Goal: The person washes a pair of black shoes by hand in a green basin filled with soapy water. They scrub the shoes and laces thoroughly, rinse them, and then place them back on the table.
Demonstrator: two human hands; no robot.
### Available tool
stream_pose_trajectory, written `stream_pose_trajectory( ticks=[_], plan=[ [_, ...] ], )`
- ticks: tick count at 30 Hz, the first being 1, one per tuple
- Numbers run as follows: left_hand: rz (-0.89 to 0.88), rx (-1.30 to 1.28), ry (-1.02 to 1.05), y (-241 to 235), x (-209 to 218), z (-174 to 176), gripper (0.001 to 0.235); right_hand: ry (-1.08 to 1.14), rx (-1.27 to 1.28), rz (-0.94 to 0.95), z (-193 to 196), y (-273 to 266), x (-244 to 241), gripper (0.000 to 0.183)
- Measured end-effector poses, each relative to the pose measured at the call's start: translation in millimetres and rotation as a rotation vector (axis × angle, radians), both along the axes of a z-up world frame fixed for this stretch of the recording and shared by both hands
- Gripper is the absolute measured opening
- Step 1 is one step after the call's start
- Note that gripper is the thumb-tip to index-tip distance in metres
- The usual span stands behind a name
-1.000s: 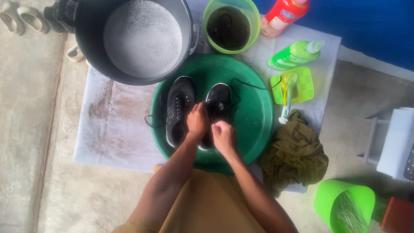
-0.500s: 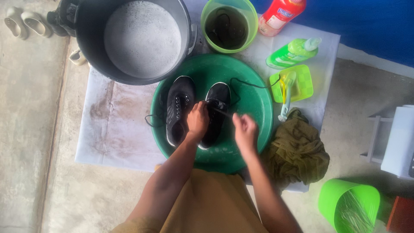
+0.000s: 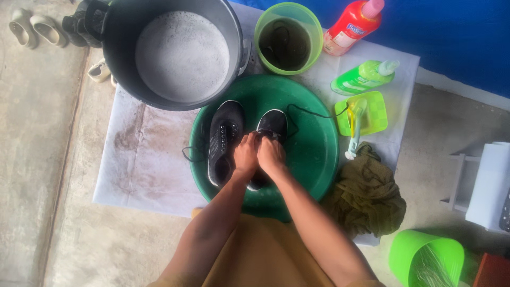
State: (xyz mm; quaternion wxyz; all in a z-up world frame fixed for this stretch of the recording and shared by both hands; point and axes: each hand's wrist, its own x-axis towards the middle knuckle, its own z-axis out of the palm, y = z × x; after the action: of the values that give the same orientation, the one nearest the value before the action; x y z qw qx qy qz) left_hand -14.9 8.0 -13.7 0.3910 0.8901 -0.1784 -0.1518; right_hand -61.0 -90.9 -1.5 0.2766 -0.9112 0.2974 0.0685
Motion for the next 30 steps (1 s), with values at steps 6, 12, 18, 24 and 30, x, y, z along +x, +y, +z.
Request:
stream_pose_trajectory(
  ticks=[6, 12, 18, 24, 30],
  plan=[
    [-0.023, 0.034, 0.012, -1.4, 1.5, -1.2, 0.033, -0.109, 0.063, -0.130, 17.0, 15.5, -12.5, 0.031],
    [0.015, 0.019, -0.032, -4.2, -1.8, 4.7, 0.023, -0.050, 0.253, -0.219, 49.6, 26.2, -43.5, 0.031],
    [0.053, -0.010, -0.128, -4.7, -2.2, 6.6, 0.018, -0.246, 0.196, -0.146, 76.8, 38.9, -77.4, 0.032],
    [0.051, -0.028, -0.132, -2.3, -2.2, 9.7, 0.017, -0.092, 0.288, -0.170, 105.5, 43.2, -109.8, 0.037],
    [0.064, -0.032, -0.121, -5.6, -0.1, 13.0, 0.013, -0.270, 0.220, -0.093, 134.7, 47.9, -155.5, 0.032]
  ],
)
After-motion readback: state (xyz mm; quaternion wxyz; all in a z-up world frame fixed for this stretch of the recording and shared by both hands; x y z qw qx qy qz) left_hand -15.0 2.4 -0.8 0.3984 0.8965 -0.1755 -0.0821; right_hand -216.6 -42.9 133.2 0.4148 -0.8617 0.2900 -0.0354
